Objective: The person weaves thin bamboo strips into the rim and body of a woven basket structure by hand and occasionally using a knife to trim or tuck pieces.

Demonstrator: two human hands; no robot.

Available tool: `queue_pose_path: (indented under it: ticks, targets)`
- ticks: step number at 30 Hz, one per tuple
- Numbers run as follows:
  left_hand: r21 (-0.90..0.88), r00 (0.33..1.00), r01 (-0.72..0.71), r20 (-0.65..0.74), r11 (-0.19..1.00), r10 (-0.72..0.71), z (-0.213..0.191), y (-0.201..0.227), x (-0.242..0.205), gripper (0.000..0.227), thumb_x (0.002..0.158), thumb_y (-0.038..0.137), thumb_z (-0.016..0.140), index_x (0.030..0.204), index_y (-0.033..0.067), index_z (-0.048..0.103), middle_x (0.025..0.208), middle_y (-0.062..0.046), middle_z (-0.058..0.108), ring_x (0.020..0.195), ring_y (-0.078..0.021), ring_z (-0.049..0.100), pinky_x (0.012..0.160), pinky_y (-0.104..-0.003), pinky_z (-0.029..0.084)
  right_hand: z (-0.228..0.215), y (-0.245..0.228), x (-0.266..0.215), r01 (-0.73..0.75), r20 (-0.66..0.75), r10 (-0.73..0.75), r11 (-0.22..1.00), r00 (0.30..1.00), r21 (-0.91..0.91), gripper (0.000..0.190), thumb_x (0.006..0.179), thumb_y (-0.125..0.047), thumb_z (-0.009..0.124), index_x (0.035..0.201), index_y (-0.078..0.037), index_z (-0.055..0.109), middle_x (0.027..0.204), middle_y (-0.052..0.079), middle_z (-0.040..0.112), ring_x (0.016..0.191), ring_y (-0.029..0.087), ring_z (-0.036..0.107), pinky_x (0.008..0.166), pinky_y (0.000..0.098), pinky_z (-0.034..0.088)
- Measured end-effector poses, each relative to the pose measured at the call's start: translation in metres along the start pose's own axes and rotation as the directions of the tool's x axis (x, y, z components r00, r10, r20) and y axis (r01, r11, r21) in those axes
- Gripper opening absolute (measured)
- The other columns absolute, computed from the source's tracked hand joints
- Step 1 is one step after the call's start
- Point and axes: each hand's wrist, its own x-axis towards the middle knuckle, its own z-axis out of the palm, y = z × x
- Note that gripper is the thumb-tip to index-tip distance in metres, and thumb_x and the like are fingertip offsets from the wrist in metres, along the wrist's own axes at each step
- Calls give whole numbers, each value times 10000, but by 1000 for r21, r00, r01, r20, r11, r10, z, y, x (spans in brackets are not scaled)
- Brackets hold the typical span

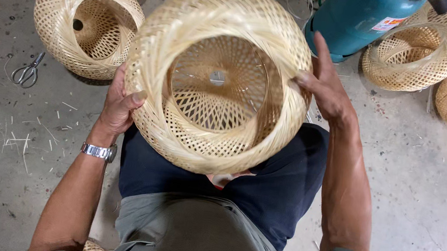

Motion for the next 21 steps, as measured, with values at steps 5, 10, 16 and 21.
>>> queue_pose_path:
  ticks: [5,10,16,21]
  targets:
    - [40,1000,-8,29,999,7,-3,9,-5,1192,736,453,938,1617,-10,282,1528,-124,524,1402,-218,515,1208,-361,422,22,-26,10,-138,16,138,990,990,20,1251,610,-449,884,1588,-2,245,1545,184,483,1410,282,499,1156,420,428]
    - [20,999,-41,16,999,41,8,25,-11,1301,684,530,939,1639,13,224,1575,-138,487,1439,-224,486,1230,-374,410,29,-32,1,-79,35,76,993,997,91,1146,697,-429,872,1593,23,317,1563,184,495,1449,274,476,1223,401,358]
    - [27,999,-35,5,999,35,15,38,-16,1271,675,492,963,1619,-15,280,1566,-142,477,1443,-224,472,1227,-376,404,19,-31,-1,-58,77,49,991,996,120,1191,708,-572,840,1598,27,325,1586,186,471,1504,286,429,1254,402,322]
    - [61,997,-62,44,996,59,9,51,-20,1297,650,502,973,1621,-8,280,1562,-141,499,1449,-230,498,1257,-383,401,33,-62,-12,6,56,-1,995,998,-99,1306,619,-616,892,1620,-16,305,1598,172,449,1511,286,398,1254,403,296]
